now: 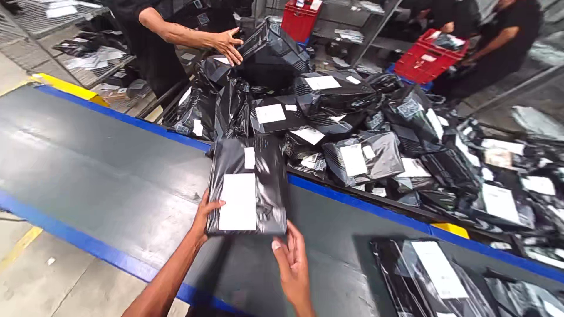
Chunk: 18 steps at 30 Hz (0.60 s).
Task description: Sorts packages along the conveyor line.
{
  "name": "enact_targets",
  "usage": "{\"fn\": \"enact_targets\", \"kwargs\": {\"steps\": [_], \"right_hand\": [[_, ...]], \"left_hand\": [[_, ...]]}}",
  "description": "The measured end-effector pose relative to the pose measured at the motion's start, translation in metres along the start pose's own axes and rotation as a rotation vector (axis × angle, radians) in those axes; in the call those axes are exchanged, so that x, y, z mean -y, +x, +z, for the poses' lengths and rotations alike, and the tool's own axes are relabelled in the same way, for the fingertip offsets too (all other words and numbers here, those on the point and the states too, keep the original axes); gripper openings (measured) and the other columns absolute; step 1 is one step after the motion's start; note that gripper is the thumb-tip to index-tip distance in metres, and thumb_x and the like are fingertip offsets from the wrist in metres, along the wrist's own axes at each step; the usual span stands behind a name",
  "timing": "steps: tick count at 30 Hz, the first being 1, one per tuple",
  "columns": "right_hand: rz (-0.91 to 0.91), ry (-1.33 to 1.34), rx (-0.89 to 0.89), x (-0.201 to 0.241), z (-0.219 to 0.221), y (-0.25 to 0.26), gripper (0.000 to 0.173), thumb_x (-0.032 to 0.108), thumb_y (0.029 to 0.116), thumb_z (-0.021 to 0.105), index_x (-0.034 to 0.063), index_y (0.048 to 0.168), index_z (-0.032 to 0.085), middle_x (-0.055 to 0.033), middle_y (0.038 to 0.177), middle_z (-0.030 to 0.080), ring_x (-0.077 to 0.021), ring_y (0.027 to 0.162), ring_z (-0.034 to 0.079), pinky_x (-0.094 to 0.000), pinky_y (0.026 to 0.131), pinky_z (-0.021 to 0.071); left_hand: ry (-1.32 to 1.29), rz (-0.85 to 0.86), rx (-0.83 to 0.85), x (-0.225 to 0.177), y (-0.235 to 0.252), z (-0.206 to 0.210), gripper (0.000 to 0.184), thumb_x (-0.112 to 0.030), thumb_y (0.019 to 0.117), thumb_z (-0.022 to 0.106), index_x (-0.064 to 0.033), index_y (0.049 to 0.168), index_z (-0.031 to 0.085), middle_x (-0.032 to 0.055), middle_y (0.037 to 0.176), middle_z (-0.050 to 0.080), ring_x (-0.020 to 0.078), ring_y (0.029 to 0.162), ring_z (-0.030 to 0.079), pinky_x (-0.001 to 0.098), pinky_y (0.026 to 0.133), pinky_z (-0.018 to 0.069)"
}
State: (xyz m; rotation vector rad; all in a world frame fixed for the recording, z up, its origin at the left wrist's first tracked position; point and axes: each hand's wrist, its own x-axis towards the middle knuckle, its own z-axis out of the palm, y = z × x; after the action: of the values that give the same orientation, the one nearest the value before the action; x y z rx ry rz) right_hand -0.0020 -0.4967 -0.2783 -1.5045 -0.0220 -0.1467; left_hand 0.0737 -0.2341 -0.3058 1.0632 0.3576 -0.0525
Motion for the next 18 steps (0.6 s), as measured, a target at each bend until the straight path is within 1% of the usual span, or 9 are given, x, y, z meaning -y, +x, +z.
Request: {"fn": "enact_targets", "kwargs": {"steps": [2, 4, 6, 9, 11, 13, 14, 16, 18], "right_hand": [[-0.116, -0.037, 0.002, 0.021, 0.002, 0.033, 0.072, 0.034, 0.0948, 0.072, 0.003, 0.152, 0.041, -0.0179, 0.162, 0.035, -0.0354, 0.145, 0.043, -0.0508, 0.109, 0.0529], [-0.195, -0.051, -0.051, 0.04, 0.003, 0.05, 0.068, 0.035, 0.0947, 0.073, 0.0031, 0.148, 0.046, -0.0203, 0.161, 0.035, -0.039, 0.142, 0.046, -0.0516, 0.105, 0.0557], [-0.218, -0.04, -0.09, 0.049, 0.003, 0.051, 0.063, 0.032, 0.0959, 0.071, 0.0022, 0.146, 0.048, -0.0222, 0.157, 0.04, -0.0404, 0.134, 0.053, -0.0511, 0.099, 0.0593], [-0.141, -0.076, -0.135, 0.045, -0.003, 0.02, 0.053, 0.028, 0.0966, 0.071, 0.0039, 0.14, 0.053, -0.0209, 0.152, 0.046, -0.0386, 0.123, 0.063, -0.0505, 0.091, 0.0631], [-0.072, -0.12, -0.158, 0.032, -0.011, -0.008, 0.041, 0.023, 0.0976, 0.07, 0.0051, 0.133, 0.059, -0.0178, 0.146, 0.053, -0.0341, 0.115, 0.067, -0.0479, 0.087, 0.0644], [-0.003, -0.198, -0.219, 0.014, -0.019, -0.032, 0.037, 0.02, 0.0966, 0.071, 0.0048, 0.129, 0.062, -0.0158, 0.14, 0.058, -0.0304, 0.111, 0.069, -0.0458, 0.085, 0.0647], [0.038, -0.274, -0.273, 0.008, -0.024, -0.046, 0.04, 0.022, 0.0962, 0.071, 0.004, 0.131, 0.061, -0.0151, 0.136, 0.061, -0.0285, 0.11, 0.07, -0.0447, 0.086, 0.0648], [0.159, -0.468, -0.41, 0.002, -0.036, -0.086, 0.047, 0.029, 0.0969, 0.071, 0.0045, 0.135, 0.059, -0.0102, 0.128, 0.066, -0.0215, 0.108, 0.071, -0.0399, 0.084, 0.0657], [0.255, -0.62, -0.48, 0.0, -0.055, -0.109, 0.044, 0.033, 0.0979, 0.069, 0.0048, 0.132, 0.061, -0.0086, 0.127, 0.066, -0.0166, 0.107, 0.07, -0.0366, 0.082, 0.0658]], "left_hand": [[-0.001, 0.098, 0.112, -0.047, 0.066, 0.033, 0.086, -0.021, 0.0835, 0.071, -0.0113, 0.156, 0.026, 0.0136, 0.121, 0.067, 0.023, 0.099, 0.071, 0.0434, 0.082, 0.063], [0.079, 0.138, 0.213, -0.095, 0.141, 0.071, 0.079, -0.025, 0.09, 0.069, -0.0119, 0.156, 0.027, 0.0129, 0.121, 0.067, 0.0233, 0.101, 0.071, 0.0436, 0.083, 0.0628], [0.226, 0.144, 0.161, -0.133, 0.222, 0.107, 0.081, -0.042, 0.0888, 0.076, -0.0166, 0.155, 0.037, 0.0128, 0.125, 0.068, 0.0259, 0.108, 0.07, 0.0482, 0.088, 0.0611], [0.622, 0.34, -0.01, -0.145, 0.318, 0.151, 0.095, -0.06, 0.0843, 0.074, -0.0134, 0.157, 0.035, 0.0217, 0.151, 0.048, 0.0393, 0.134, 0.051, 0.063, 0.104, 0.0474], [1.0, 0.527, 0.067, -0.135, 0.345, 0.173, 0.098, -0.065, 0.0809, 0.075, -0.015, 0.157, 0.039, 0.026, 0.16, 0.032, 0.0485, 0.141, 0.04, 0.0714, 0.106, 0.0414], [1.406, 0.545, 0.178, -0.118, 0.353, 0.181, 0.105, -0.08, 0.0675, 0.075, -0.0331, 0.155, 0.042, 0.0214, 0.167, 0.021, 0.0516, 0.148, 0.026, 0.0803, 0.102, 0.0362], [1.55, 0.542, 0.236, -0.11, 0.349, 0.184, 0.101, -0.076, 0.0698, 0.077, -0.0387, 0.156, 0.041, 0.0247, 0.167, 0.018, 0.0573, 0.149, 0.019, 0.086, 0.098, 0.0324], [1.73, 0.654, 0.289, -0.091, 0.347, 0.194, 0.068, -0.053, 0.0889, 0.072, -0.0346, 0.15, 0.049, 0.0344, 0.156, 0.033, 0.0657, 0.134, 0.037, 0.086, 0.084, 0.0425], [1.752, 0.847, 0.194, -0.093, 0.379, 0.192, 0.047, -0.038, 0.1031, 0.051, -0.0172, 0.146, 0.053, 0.0361, 0.152, 0.038, 0.0609, 0.133, 0.043, 0.0857, 0.096, 0.0337]]}}
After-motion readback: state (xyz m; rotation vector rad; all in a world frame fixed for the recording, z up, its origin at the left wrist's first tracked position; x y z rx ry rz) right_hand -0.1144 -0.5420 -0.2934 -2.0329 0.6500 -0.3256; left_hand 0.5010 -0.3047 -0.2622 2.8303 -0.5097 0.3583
